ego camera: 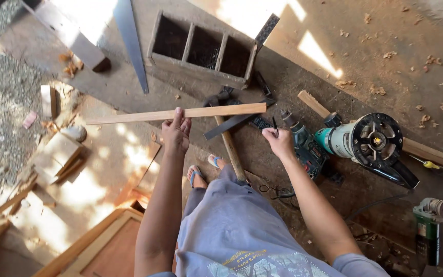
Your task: The recorder measures a piece of wood with a square ruler and marks it with a pen, then cuts the wood using a hand saw.
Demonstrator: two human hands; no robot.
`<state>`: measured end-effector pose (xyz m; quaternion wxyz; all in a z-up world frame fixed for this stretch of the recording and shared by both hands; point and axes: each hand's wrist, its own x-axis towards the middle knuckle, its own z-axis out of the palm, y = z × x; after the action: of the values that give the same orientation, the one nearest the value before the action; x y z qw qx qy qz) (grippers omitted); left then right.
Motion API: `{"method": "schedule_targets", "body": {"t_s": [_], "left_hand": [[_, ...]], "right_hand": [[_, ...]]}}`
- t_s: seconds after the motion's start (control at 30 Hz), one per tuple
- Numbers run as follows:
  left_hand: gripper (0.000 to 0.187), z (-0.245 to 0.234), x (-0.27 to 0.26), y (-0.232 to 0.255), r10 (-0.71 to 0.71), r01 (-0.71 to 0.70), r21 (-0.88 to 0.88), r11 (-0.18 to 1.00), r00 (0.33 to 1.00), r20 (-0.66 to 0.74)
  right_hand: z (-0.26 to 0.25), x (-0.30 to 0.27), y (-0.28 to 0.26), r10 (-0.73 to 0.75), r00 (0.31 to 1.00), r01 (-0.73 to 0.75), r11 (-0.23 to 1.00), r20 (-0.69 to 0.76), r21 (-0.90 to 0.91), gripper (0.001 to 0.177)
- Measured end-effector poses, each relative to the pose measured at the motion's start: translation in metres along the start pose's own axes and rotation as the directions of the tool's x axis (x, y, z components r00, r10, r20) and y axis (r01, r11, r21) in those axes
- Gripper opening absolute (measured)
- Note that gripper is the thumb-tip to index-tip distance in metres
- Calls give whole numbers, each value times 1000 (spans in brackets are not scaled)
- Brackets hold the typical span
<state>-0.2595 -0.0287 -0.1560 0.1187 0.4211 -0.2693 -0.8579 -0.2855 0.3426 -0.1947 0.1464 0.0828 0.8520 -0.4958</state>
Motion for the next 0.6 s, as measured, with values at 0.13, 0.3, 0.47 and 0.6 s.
{"method": "schedule_targets", "body": {"t_s": [0.13, 0.3, 0.47, 0.6], "left_hand": [[49, 20, 16, 2, 44, -44, -13, 999, 999, -15], [49, 73, 63, 1, 227, -229, 72, 971, 973, 31], [41, 130, 128, -4, 236, -236, 137, 962, 972, 23], [33, 128, 203, -36, 167, -174, 215, 961, 985, 51]], "right_hand": [[2, -10, -17, -286, 956, 233, 882, -71, -411, 26], [20, 11, -35, -90, 988, 151, 703, 124, -695, 51], [50, 55, -58, -405, 868, 486, 569, 289, -663, 57], [69, 76, -53, -472, 801, 590, 520, 368, -618, 31]]}}
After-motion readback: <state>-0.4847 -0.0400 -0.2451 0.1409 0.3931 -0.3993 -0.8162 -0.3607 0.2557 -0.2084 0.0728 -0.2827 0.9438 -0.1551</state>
